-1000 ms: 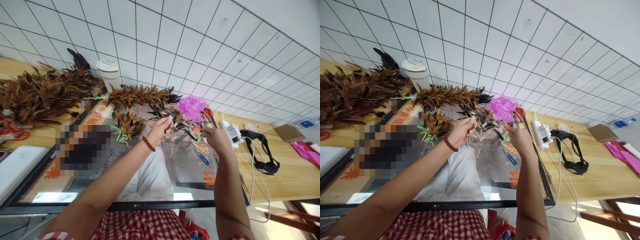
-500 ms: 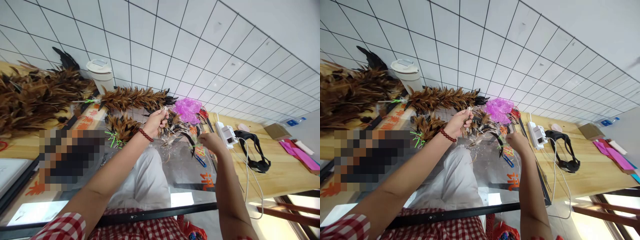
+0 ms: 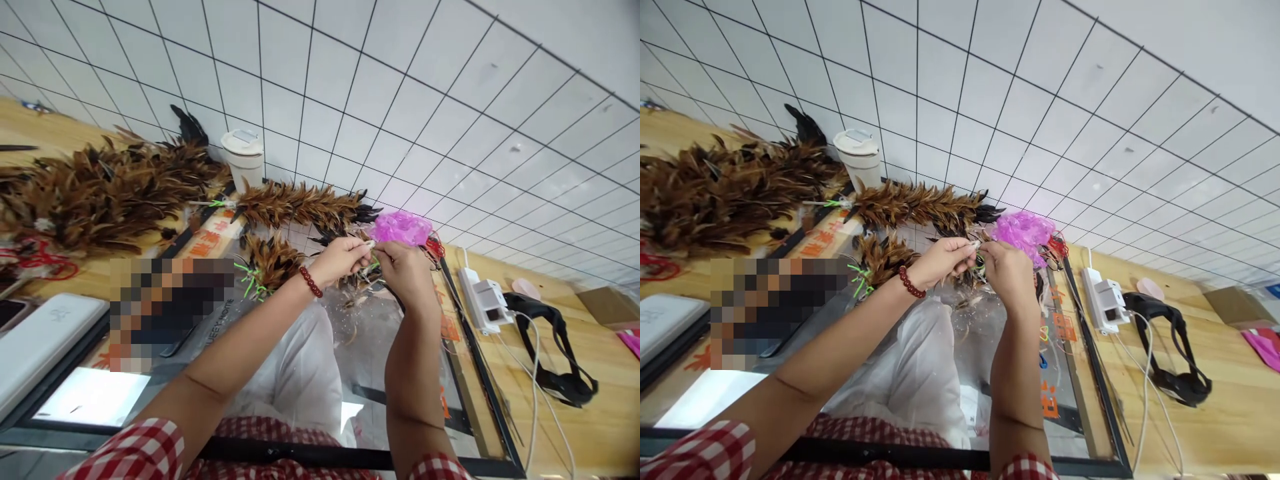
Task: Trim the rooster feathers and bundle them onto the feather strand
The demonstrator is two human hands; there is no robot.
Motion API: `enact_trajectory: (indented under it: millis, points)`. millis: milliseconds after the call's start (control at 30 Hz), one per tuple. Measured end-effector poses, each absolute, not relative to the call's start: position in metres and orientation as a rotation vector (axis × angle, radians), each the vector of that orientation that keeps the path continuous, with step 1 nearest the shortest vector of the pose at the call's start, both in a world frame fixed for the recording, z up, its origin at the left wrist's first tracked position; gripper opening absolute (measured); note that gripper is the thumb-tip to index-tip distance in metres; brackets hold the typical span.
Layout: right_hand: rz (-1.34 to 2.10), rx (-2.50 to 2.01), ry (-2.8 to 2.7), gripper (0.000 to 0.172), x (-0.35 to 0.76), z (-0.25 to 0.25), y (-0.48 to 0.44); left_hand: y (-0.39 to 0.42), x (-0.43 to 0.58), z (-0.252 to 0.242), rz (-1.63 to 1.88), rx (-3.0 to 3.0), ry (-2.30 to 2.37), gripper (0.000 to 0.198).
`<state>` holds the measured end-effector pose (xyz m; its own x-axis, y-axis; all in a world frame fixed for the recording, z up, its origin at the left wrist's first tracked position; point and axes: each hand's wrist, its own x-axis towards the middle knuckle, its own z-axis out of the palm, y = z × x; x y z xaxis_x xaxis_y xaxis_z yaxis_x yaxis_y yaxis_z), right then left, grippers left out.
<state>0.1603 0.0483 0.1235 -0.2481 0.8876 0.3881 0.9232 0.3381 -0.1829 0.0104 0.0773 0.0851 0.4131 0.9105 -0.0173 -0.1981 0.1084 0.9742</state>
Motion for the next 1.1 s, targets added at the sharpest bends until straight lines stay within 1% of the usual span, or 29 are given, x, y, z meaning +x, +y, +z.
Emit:
enact_trajectory:
  millis: [100,167,233,333,400,500,600,700,767,833,933,1000,1100]
  points:
    - [-0.124,-1.650,-2.061,0.026,0.179,0.124,0.047,0.082,0.002,0.084,0.997,1.355,0.873,0.026]
    - [-0.162,-1.747,-1.919,0.024,0.202,0.129,0.040,0.081,-0.006,0.089,0.941,1.463,0.922,0.027]
    - [-0.185,-1.825,-1.793,0.024,0.226,0.135,0.030,0.075,-0.014,0.098,0.753,1.557,0.842,0.027]
    - [-0.181,-1.904,-1.683,0.023,0.249,0.142,0.013,0.057,-0.019,0.111,0.436,1.554,0.543,0.024]
    - [-0.174,-1.915,-1.644,0.022,0.254,0.145,0.006,0.041,-0.016,0.111,0.361,1.550,0.389,0.017]
    - [-0.181,-1.932,-1.597,0.022,0.257,0.147,0.001,0.022,-0.005,0.095,0.456,1.613,0.267,0.015]
    - [-0.303,-1.946,-1.448,0.022,0.264,0.145,0.001,0.011,0.007,0.081,0.503,1.742,0.131,0.018]
    - [-0.358,-1.904,-1.400,0.024,0.271,0.145,0.000,0.009,0.011,0.090,0.406,1.948,0.233,0.023]
    - [-0.312,-1.878,-1.488,0.024,0.267,0.146,0.000,0.013,0.010,0.102,0.495,1.993,0.304,0.021]
    - [-0.258,-1.828,-1.646,0.022,0.254,0.148,0.001,0.021,0.007,0.111,0.697,1.850,0.420,0.021]
    - [-0.198,-1.650,-1.952,0.020,0.221,0.151,0.004,0.032,0.004,0.112,0.940,1.472,0.621,0.024]
    - [-0.176,-1.539,-2.142,0.021,0.198,0.152,0.005,0.035,0.004,0.108,0.967,1.263,0.629,0.022]
    - [-0.245,-1.414,-2.296,0.024,0.175,0.153,0.004,0.033,0.007,0.106,0.863,1.068,0.593,0.026]
